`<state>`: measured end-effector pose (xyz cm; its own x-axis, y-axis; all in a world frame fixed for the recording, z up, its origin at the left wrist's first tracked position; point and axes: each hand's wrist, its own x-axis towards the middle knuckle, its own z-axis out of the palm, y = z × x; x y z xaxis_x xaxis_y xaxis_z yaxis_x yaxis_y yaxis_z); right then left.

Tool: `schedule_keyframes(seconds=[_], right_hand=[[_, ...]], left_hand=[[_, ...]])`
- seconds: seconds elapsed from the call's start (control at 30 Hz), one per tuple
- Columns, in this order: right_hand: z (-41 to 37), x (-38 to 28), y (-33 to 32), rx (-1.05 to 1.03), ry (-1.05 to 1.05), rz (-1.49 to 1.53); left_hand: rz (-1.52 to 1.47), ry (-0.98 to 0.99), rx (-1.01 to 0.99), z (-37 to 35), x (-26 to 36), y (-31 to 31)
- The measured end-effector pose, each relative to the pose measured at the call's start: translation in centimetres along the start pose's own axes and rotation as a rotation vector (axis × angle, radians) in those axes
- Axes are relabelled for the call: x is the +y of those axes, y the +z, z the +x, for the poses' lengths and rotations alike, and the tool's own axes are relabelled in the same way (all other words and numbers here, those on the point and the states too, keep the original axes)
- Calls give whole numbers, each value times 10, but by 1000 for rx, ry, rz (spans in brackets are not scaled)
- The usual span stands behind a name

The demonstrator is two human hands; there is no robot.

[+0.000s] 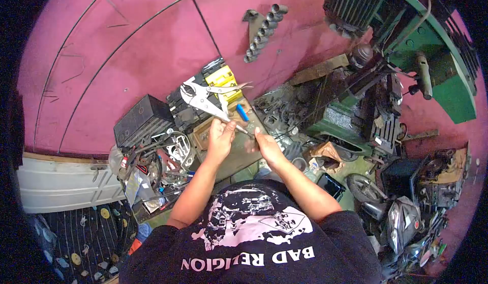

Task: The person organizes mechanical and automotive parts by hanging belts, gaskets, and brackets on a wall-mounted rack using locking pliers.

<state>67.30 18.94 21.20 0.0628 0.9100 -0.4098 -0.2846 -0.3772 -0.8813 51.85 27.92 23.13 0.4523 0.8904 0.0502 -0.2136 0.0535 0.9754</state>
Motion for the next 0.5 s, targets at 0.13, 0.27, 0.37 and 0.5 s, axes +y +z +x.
schedule_keyframes(seconds=[0.13, 0.27, 0.37, 0.5], right_hand=[[18, -19, -19, 7, -379, -1], [49, -46, -39, 50, -439, 66], [69, -82, -50, 39, -305, 245], [108, -117, -77, 57, -243, 178]], left_hand=[[10, 29, -46, 37, 8, 28], [48, 109, -48, 82, 16, 49], [103, 166, -64, 122, 30, 61], [186, 261, -142, 177, 38, 66]])
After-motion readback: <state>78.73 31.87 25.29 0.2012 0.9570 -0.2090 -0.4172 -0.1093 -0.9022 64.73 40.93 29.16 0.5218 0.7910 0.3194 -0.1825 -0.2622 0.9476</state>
